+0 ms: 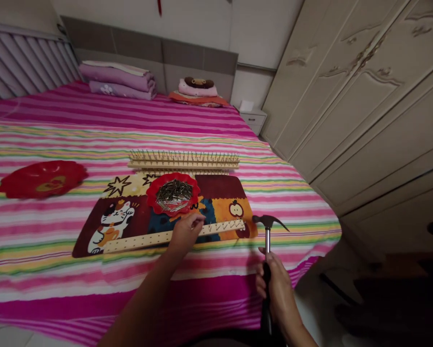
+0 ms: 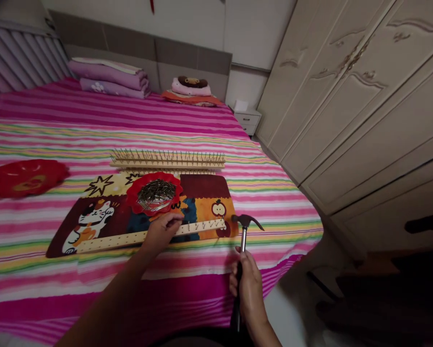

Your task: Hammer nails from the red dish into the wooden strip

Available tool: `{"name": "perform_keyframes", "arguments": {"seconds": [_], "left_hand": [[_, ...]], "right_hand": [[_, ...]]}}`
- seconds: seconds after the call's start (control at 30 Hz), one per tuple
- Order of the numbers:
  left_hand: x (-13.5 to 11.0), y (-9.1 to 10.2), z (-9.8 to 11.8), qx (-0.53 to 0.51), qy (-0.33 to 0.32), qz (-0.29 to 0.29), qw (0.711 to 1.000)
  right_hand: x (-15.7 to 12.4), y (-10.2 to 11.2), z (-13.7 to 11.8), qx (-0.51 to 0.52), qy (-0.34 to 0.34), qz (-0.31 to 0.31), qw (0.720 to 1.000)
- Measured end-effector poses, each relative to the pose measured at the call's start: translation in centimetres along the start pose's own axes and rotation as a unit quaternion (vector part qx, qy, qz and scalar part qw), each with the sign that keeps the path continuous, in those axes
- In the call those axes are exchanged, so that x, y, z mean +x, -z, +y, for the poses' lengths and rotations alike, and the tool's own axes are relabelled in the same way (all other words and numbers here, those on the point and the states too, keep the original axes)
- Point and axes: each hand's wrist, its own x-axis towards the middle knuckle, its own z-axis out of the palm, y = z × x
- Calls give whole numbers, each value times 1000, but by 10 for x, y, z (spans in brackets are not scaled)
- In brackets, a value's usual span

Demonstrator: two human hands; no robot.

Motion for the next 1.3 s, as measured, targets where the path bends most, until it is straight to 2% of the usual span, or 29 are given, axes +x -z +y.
{"name": "perform_keyframes", "arguments": {"seconds": [0.1, 0.13, 0.2, 0.3, 0.43, 0.53, 0.67, 0.8, 0.9, 1.0, 1.07, 1.2, 1.3], "left_hand": [[10, 26, 0, 114, -9, 78, 990], [16, 35, -1, 160, -3, 87, 983], [29, 48, -3, 248, 26, 68, 966], [49, 56, -6, 340, 80, 5, 937], [69, 57, -5, 373, 168, -72, 910], [74, 59, -1, 367, 184, -94, 907], [71, 65, -1, 353, 162, -90, 917], [64, 72, -9, 241, 138, -29, 960], [56, 76, -9, 42, 151, 17, 987], [39, 78, 2, -187, 181, 7, 966], [24, 77, 10, -279, 201, -9, 939], [-5, 71, 16, -369, 247, -26, 896], [-17, 63, 14, -368, 261, -34, 892]], "right_hand": [[9, 9, 24, 86, -45, -5, 995], [11, 10, 31, 106, -51, -7, 993], [14, 11, 41, 133, -53, -2, 990], [16, 10, 47, 146, -49, 10, 988], [17, 10, 46, 150, -59, 1, 987], [18, 11, 45, 148, -57, 0, 987], [21, 12, 48, 147, -54, -3, 988], [21, 12, 48, 145, -56, -4, 988], [20, 12, 47, 142, -58, -4, 988], [20, 13, 47, 148, -61, -9, 987], [20, 13, 47, 154, -64, -14, 986], [20, 13, 46, 156, -68, -18, 985], [20, 13, 45, 155, -65, -17, 986]]}}
